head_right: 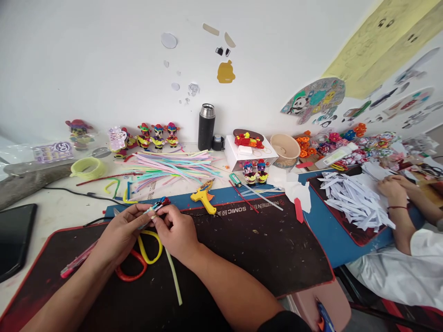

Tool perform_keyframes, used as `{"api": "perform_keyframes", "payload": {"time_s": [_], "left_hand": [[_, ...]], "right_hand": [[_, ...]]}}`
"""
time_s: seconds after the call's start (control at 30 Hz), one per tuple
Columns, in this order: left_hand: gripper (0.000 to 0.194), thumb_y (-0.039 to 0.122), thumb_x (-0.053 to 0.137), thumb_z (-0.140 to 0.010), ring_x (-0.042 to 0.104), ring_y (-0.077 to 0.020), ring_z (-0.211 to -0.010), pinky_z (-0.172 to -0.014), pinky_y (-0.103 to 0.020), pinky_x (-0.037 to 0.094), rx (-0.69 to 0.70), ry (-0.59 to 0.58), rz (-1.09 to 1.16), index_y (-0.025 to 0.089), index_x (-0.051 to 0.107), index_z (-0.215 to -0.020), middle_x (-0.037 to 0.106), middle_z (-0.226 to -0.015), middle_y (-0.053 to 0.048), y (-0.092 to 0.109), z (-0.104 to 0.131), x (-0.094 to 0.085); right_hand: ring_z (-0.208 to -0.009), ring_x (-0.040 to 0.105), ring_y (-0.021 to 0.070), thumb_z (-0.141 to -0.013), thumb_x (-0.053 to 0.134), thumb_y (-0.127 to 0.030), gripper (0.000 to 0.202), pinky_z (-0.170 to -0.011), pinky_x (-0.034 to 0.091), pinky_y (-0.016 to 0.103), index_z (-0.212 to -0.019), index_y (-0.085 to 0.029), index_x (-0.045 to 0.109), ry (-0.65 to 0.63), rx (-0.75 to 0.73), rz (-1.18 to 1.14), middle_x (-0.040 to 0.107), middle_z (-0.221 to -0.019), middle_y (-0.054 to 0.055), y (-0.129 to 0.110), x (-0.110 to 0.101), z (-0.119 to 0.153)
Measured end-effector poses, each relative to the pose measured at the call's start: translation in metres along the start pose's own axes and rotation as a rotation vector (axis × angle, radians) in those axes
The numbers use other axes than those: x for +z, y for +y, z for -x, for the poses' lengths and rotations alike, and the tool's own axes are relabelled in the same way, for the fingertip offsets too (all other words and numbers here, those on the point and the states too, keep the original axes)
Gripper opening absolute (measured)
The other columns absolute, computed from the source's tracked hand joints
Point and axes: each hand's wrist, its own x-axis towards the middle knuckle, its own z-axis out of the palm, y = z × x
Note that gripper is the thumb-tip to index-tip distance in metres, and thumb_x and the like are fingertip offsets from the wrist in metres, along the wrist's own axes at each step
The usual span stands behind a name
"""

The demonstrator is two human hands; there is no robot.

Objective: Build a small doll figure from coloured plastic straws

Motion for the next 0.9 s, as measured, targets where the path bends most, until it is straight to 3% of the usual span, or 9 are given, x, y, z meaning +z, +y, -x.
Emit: {"api": "perform_keyframes", "payload": {"time_s": [0.53, 0.77, 0.9], "left_hand": [[0.044, 0.043, 0.098, -0.064, 0.069, -0.0171, -0.075, -0.075, -0.028, 0.054, -0.011, -0.018, 0.045, 0.019, 0.076, -0.093, 0.075, -0.079, -0.001, -0.0010, 0.0017, 0.0027], [0.046, 0.042, 0.097, -0.066, 0.072, -0.0207, -0.084, -0.082, -0.033, 0.057, -0.038, -0.108, -0.001, 0.020, 0.079, -0.102, 0.079, -0.097, -0.006, 0.0041, 0.0010, -0.0033], [0.044, 0.039, 0.099, -0.064, 0.071, -0.0180, -0.083, -0.080, -0.028, 0.056, -0.018, -0.094, -0.011, 0.021, 0.079, -0.099, 0.078, -0.091, -0.003, 0.0020, 0.0002, -0.0035]], "right_hand": [[-0.052, 0.047, 0.0129, -0.097, 0.061, -0.038, 0.016, -0.056, 0.038, 0.026, -0.092, -0.023, 0.065, 0.042, 0.013, -0.050, 0.052, -0.059, -0.006, 0.0024, 0.0001, -0.0010], [-0.053, 0.049, 0.0136, -0.097, 0.061, -0.039, 0.017, -0.055, 0.038, 0.026, -0.090, -0.023, 0.060, 0.058, 0.049, -0.128, 0.053, -0.061, -0.005, 0.0046, -0.0006, -0.0024], [-0.053, 0.047, 0.0131, -0.096, 0.062, -0.039, 0.018, -0.054, 0.037, 0.026, -0.089, -0.023, 0.060, 0.059, 0.066, -0.174, 0.052, -0.061, -0.005, 0.0060, -0.0005, -0.0037]]}}
